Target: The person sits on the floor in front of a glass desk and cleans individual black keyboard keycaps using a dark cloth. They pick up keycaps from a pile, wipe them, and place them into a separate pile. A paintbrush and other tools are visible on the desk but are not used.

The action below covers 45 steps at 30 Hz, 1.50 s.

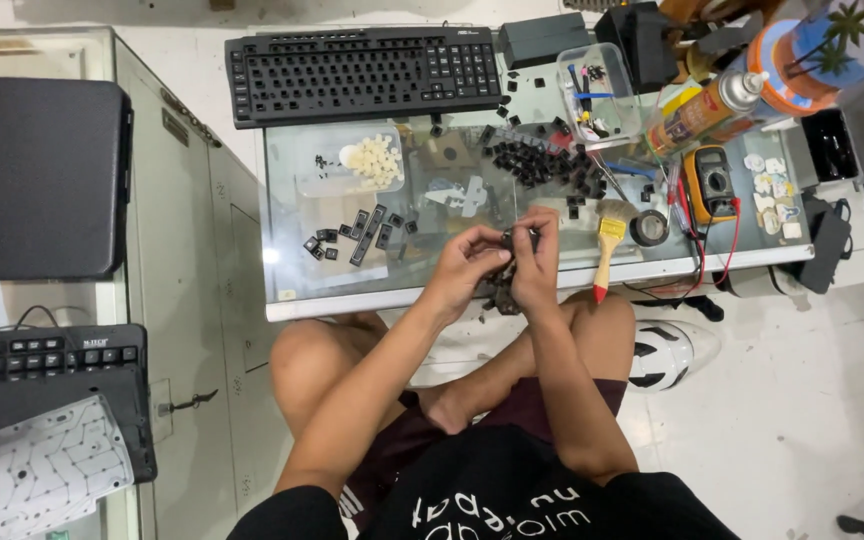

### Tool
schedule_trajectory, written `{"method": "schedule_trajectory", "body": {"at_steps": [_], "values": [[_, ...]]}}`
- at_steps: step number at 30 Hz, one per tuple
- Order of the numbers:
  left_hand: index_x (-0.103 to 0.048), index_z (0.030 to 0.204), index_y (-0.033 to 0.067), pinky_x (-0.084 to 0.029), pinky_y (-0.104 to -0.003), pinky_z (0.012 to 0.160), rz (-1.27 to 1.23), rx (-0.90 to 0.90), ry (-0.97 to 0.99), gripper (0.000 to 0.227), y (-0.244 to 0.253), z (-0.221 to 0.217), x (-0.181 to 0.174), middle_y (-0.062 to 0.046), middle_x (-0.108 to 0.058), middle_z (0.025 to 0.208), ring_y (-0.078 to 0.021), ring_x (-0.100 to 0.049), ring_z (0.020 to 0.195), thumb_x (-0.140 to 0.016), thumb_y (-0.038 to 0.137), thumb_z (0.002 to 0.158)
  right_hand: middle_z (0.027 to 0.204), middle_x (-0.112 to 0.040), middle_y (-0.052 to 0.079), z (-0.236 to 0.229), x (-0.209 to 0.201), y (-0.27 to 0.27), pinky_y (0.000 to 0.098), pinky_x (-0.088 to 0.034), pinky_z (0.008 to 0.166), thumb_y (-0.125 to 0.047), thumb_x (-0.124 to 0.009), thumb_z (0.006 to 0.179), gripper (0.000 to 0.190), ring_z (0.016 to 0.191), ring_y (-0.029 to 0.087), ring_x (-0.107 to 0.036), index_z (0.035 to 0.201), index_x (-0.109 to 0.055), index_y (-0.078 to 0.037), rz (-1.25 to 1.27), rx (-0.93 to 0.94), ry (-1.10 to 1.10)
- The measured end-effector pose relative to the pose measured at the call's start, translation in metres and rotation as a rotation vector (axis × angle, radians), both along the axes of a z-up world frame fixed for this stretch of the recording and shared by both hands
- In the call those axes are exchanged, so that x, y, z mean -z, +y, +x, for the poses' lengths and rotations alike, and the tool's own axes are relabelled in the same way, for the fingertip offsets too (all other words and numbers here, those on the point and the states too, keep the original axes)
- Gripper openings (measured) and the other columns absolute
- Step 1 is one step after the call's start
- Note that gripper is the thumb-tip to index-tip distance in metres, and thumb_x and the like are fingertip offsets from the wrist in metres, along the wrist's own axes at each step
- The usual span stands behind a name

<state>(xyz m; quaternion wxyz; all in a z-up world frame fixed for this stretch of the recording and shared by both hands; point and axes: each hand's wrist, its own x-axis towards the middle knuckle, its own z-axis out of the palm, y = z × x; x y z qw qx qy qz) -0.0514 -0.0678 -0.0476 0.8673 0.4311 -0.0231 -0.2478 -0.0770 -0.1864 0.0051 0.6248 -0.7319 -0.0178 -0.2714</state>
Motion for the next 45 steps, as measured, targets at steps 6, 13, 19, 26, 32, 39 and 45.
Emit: {"method": "schedule_trajectory", "body": {"at_steps": [6,13,19,26,32,39,45], "values": [[-0.072,0.114,0.0013,-0.061,-0.032,0.087,0.062,-0.032,0.004,0.034,-0.004,-0.008,-0.006,-0.012,-0.074,0.104,-0.0177,-0.075,0.093,-0.083,0.001,0.082,0.103,-0.055,0.011,0.018,0.046,-0.041,0.0397,-0.039,0.097,-0.017,-0.058,0.11,0.014,0.102,0.022,-0.052,0.113,-0.053,-0.005,-0.064,0.125,0.259],[-0.072,0.119,0.0005,-0.06,-0.038,0.087,0.226,-0.048,-0.079,0.028,0.011,0.005,-0.018,-0.019,-0.072,0.108,-0.0226,-0.074,0.099,-0.074,0.001,0.091,0.104,-0.049,0.0,-0.019,0.032,-0.025,0.0306,-0.039,0.093,-0.024,-0.065,0.108,0.024,0.098,0.012,-0.05,0.111,-0.045,-0.012,0.062,0.268,0.183],[-0.07,0.116,0.0002,-0.059,-0.036,0.085,0.233,0.006,-0.006,0.029,0.003,-0.004,-0.001,-0.012,-0.068,0.103,-0.0183,-0.07,0.096,-0.071,0.0,0.087,0.101,-0.046,0.005,-0.015,0.05,-0.003,0.0356,-0.037,0.1,-0.023,-0.063,0.107,0.026,0.102,0.019,-0.05,0.102,-0.042,-0.009,0.021,0.143,0.063],[-0.068,0.105,0.0013,-0.061,-0.034,0.077,0.301,-0.012,-0.023,0.02,0.01,-0.001,0.004,-0.013,-0.066,0.093,-0.021,-0.071,0.086,-0.069,0.001,0.085,0.096,-0.058,0.011,-0.006,0.056,-0.031,0.0459,-0.044,0.095,-0.018,-0.069,0.106,0.017,0.1,0.036,-0.062,0.103,-0.055,-0.008,-0.291,0.281,0.275],[-0.068,0.102,0.0047,-0.062,-0.044,0.072,1.151,-0.149,-0.602,0.018,0.058,0.017,-0.068,-0.016,-0.066,0.095,-0.0356,-0.073,0.09,-0.072,0.003,0.084,0.093,-0.053,0.008,-0.009,0.069,-0.027,0.0415,-0.049,0.081,-0.023,-0.068,0.108,0.021,0.087,0.032,-0.06,0.099,-0.057,-0.008,-0.443,0.326,0.14],[-0.069,0.103,0.0014,-0.06,-0.05,0.077,1.766,-0.118,-0.673,0.023,0.078,0.009,-0.081,-0.02,-0.066,0.101,-0.0393,-0.07,0.097,-0.078,0.003,0.082,0.089,-0.051,0.003,-0.01,0.074,-0.025,0.0346,-0.051,0.073,-0.022,-0.07,0.105,0.019,0.079,0.026,-0.06,0.095,-0.058,-0.01,-0.466,0.436,0.021],[-0.068,0.1,0.0051,-0.057,-0.048,0.079,1.813,-0.222,-0.738,0.021,0.059,0.004,-0.068,-0.014,-0.062,0.1,-0.0353,-0.065,0.099,-0.078,0.003,0.081,0.086,-0.051,0.003,-0.013,0.07,-0.025,0.0339,-0.056,0.066,-0.018,-0.072,0.101,0.02,0.075,0.024,-0.062,0.092,-0.057,-0.01,-0.479,0.43,0.008]]}}
